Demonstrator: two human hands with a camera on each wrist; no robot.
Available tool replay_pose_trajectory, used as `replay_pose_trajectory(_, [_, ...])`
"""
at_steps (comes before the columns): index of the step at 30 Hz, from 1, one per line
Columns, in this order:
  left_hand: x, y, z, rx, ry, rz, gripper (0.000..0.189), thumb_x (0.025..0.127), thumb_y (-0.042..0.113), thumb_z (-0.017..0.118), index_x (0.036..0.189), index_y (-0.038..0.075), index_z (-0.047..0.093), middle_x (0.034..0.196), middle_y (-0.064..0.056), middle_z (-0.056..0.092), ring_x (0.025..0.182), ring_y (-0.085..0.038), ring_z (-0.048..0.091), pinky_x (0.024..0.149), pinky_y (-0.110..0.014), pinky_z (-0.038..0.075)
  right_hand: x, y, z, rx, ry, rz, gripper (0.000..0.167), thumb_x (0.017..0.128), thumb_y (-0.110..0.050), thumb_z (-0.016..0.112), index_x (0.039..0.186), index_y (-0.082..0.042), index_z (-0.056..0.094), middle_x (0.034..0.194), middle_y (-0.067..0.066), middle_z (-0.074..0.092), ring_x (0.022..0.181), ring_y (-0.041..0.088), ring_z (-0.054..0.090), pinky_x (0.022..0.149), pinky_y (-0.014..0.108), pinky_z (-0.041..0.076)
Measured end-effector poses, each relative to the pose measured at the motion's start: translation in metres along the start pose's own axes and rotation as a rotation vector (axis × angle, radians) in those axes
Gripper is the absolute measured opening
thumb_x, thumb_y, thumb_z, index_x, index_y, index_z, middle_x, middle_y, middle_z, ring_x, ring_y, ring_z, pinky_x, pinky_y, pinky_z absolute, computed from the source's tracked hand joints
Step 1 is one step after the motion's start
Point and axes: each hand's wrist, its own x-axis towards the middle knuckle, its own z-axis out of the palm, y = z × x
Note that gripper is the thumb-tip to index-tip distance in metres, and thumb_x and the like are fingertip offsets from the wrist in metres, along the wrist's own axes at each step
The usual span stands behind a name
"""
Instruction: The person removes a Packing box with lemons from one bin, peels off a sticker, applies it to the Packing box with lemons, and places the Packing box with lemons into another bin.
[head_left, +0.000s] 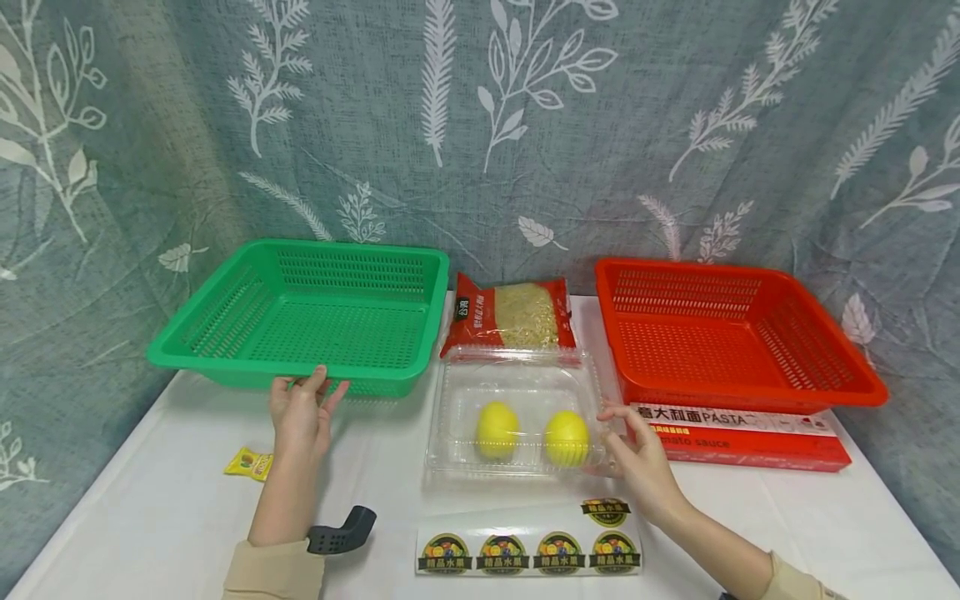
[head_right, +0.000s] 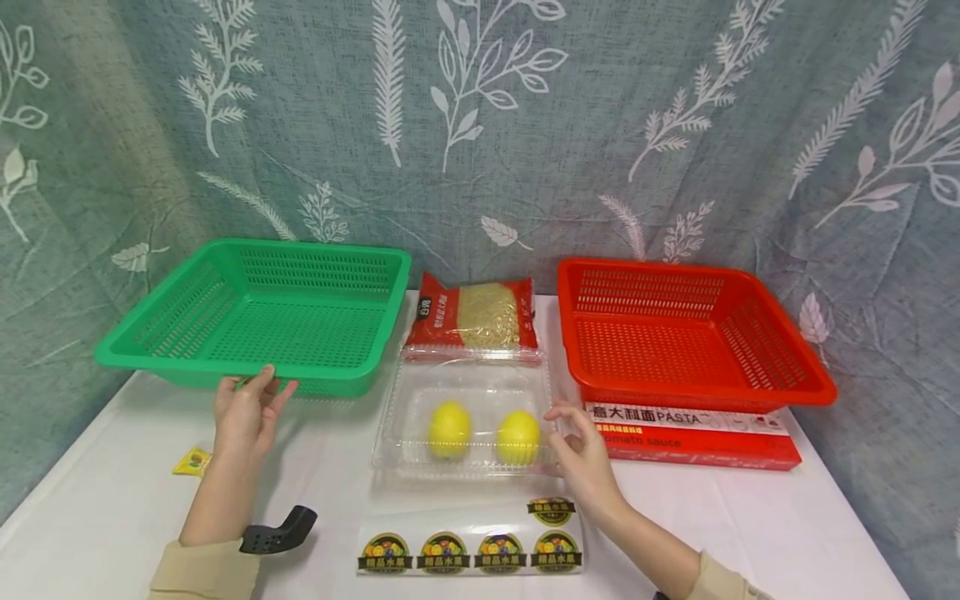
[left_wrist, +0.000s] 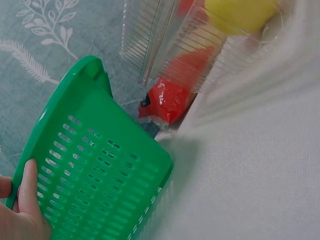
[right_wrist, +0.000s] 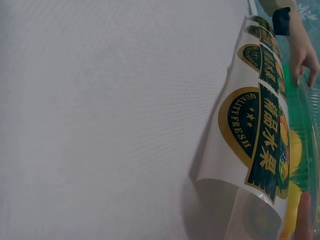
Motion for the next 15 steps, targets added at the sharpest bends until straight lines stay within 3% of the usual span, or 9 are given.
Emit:
replay_pose_trajectory(6, [0.0004, -0.001, -0.0005, -0.007, -0.002, 0.006, 0.015, 0.093, 0.005, 0.047, 0.103, 0.011, 0.037, 0.098, -0.003, 0.04, 0.084, -0.007, 0.049, 0.081, -0.025, 0.049, 0.0004, -0.0013, -0.0025, -0.026, -0.029, 0.011, 0.023, 0.088, 0.005, 0.042, 0.111, 0.001, 0.044, 0.142, 0.014, 0.027, 0.075, 0.014, 0.049, 0.066, 0.035, 0.055])
replay_pose_trajectory(11, [0.0003, -0.0019, -0.0014, 0.006, -0.009, 0.01, 0.017, 0.093, 0.007, 0.048, 0.105, 0.009, 0.036, 0.099, -0.004, 0.038, 0.085, -0.008, 0.048, 0.082, -0.025, 0.049, -0.0004, -0.0027, -0.0063, -0.116, -0.047, -0.009, 0.023, 0.089, 0.001, 0.047, 0.111, -0.002, 0.046, 0.141, 0.015, 0.03, 0.072, 0.012, 0.047, 0.062, 0.024, 0.051])
replay_pose_trajectory(15, [0.0013, -0.0025, -0.002, 0.012, -0.013, 0.011, 0.018, 0.093, 0.008, 0.049, 0.105, 0.008, 0.035, 0.099, -0.005, 0.037, 0.086, -0.008, 0.048, 0.083, -0.025, 0.048, -0.0013, -0.003, -0.0089, -0.106, -0.066, -0.011, 0.023, 0.09, -0.002, 0.05, 0.113, -0.002, 0.047, 0.141, 0.015, 0.03, 0.074, 0.012, 0.051, 0.064, 0.025, 0.052])
